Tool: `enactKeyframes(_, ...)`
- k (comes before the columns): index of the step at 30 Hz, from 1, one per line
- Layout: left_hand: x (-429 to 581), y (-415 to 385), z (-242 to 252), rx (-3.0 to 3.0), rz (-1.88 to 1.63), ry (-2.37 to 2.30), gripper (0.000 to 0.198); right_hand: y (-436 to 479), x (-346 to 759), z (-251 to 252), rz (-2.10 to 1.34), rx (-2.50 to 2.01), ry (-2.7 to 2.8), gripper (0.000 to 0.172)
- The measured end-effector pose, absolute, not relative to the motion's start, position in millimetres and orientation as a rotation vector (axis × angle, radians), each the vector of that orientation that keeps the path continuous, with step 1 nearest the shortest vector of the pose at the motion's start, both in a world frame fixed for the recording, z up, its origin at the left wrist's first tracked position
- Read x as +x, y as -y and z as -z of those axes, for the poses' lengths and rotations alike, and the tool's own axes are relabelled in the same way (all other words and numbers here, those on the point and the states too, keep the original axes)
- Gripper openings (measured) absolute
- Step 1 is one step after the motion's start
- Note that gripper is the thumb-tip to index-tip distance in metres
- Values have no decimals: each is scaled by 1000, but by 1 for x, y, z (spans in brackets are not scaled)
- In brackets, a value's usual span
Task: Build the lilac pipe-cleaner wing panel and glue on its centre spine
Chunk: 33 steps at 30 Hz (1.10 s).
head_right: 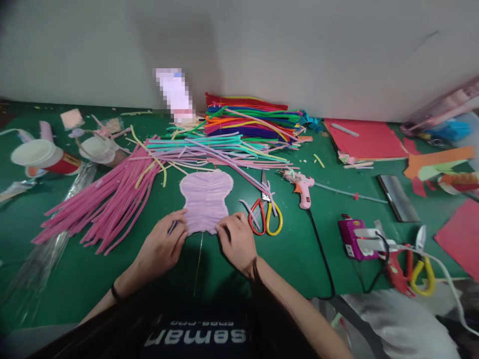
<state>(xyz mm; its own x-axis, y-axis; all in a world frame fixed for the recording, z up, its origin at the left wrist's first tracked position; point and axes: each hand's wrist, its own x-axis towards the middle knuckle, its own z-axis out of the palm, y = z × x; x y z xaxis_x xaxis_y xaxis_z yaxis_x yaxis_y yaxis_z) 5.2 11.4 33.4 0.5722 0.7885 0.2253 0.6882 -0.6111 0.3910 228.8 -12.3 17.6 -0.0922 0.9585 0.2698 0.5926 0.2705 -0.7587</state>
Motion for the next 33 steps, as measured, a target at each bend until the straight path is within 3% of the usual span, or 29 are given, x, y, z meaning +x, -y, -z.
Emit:
enactKeyframes(6, 13, -6, -29, 2307, -757, -1375, 9, 11, 229, -20, -494, -1427, 1710, 9)
enactKeyframes(10, 26, 0, -27, 1664, -988, -1456, 11, 7, 232, -26, -650, -1477, 1505, 11)
enactKeyframes(16, 45, -15, -37, 707, -1066, -1261, 58, 1, 238, -41, -822, -1382, 1478, 9)
enactKeyframes(22, 62, -35, -42, 713, -933, -1081, 96, -6, 248, -51, -743, -1307, 1650, 8)
enactKeyframes(24, 65, -37, -41, 732, -952, -1088, 93, -5, 253, -53, -559, -1313, 1760, 6)
enactKeyframes(28, 68, -35, -37, 881, -941, -1121, 63, -2, 260, -58, -171, -1327, 2003, 7)
enactKeyframes(33, 70, -34, -34, 1136, -952, -1202, 55, 2, 255, -58, -10, -1388, 2097, 12)
